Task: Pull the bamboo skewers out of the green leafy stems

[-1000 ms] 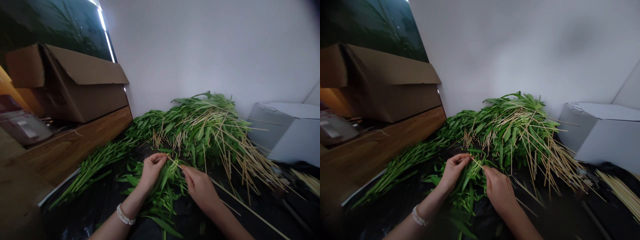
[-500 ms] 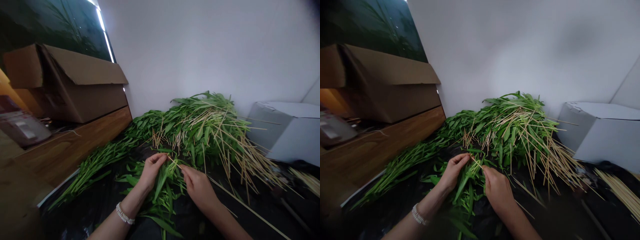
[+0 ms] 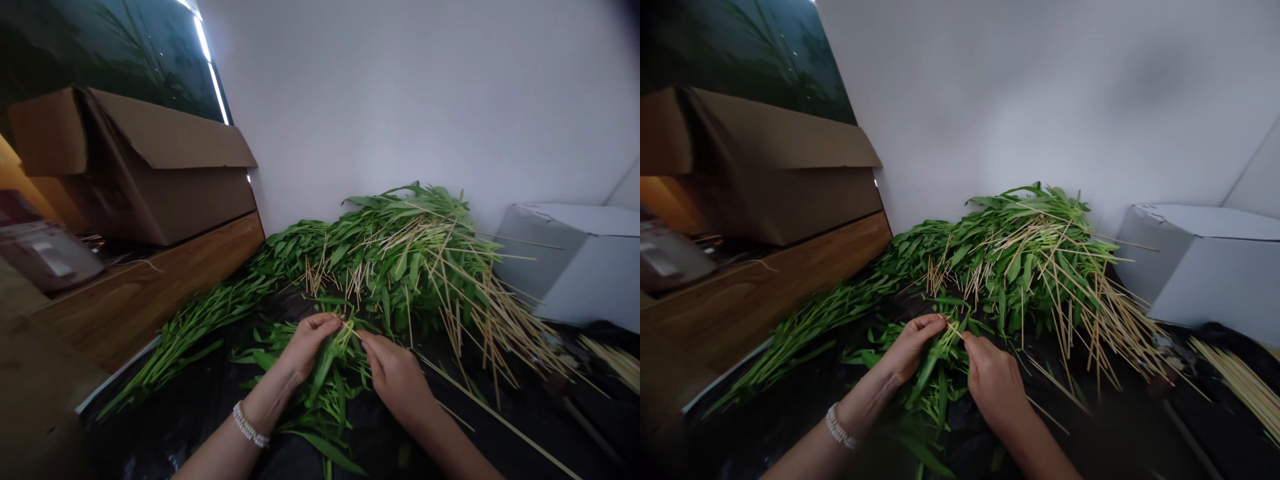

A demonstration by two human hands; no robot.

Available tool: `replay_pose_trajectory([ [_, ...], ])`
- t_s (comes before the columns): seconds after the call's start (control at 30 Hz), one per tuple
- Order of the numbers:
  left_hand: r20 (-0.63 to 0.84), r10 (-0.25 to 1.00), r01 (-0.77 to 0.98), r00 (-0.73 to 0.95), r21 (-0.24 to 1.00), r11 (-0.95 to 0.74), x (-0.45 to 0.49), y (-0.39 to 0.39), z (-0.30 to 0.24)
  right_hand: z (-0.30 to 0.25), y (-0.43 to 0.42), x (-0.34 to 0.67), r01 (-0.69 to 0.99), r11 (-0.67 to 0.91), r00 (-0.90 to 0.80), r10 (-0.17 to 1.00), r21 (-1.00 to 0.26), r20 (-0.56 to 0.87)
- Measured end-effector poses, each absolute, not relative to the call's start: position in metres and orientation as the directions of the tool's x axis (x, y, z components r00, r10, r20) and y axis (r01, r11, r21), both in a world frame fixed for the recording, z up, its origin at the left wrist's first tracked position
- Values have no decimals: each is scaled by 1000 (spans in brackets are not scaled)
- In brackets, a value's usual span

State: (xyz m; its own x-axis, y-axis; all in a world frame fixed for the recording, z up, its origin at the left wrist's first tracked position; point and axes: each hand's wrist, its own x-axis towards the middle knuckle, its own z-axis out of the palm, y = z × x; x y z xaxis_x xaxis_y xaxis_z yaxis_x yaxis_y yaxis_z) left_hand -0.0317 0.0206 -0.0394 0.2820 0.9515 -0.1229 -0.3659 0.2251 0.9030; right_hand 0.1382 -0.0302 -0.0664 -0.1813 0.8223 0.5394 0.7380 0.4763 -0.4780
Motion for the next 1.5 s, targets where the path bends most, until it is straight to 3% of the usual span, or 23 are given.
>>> replay_pose_trajectory([
  [0.3, -46, 965, -305, 257, 944, 126, -30, 22, -43, -62, -30, 141, 794, 423, -133, 822, -437, 553],
  [0.4, 105, 992, -227, 74, 970, -86, -31, 22, -40, -53, -27, 155, 798, 351, 23, 795, -490, 607],
  [0.5, 375, 927, 34, -28, 927, -374, -29, 15, -37, -43, -21, 175, 762, 251, 257, 729, -597, 635],
  [0.53, 456, 888, 129, 60, 879, -459, -27, 10, -36, -40, -20, 181, 753, 223, 312, 706, -619, 635],
  [0.6, 511, 764, 256, 394, 737, -625, -20, -1, -35, -37, -17, 188, 749, 185, 371, 678, -637, 634],
  [0.7, 387, 490, 263, 781, 507, -821, -8, -16, -38, -37, -16, 190, 751, 186, 368, 679, -633, 636],
  [0.77, 317, 390, 244, 864, 415, -877, -1, -22, -44, -37, -16, 187, 748, 207, 344, 691, -631, 635],
  [0.87, 270, 339, 241, 901, 339, -910, 5, -23, -58, -36, -18, 182, 741, 226, 312, 718, -632, 622],
  [1.03, 306, 385, 248, 870, 403, -881, 5, -17, -72, -35, -20, 179, 723, 232, 313, 730, -651, 608],
  [1.2, 421, 672, 223, 610, 722, -655, -2, -12, -54, -35, -20, 181, 713, 247, 322, 716, -656, 619],
  [1.3, 415, 806, 133, 423, 851, -508, -13, -4, -38, -34, -21, 182, 711, 251, 333, 703, -657, 629],
  [1.37, 378, 867, 10, 326, 915, -402, -22, 5, -31, -33, -22, 181, 707, 256, 335, 700, -660, 631],
  [1.43, 301, 928, -219, 218, 942, -254, -30, 15, -27, -32, -23, 180, 694, 269, 332, 703, -668, 629],
  [1.5, 162, 979, -488, 127, 869, -81, -38, 25, -26, -31, -24, 179, 669, 285, 337, 707, -686, 622],
])
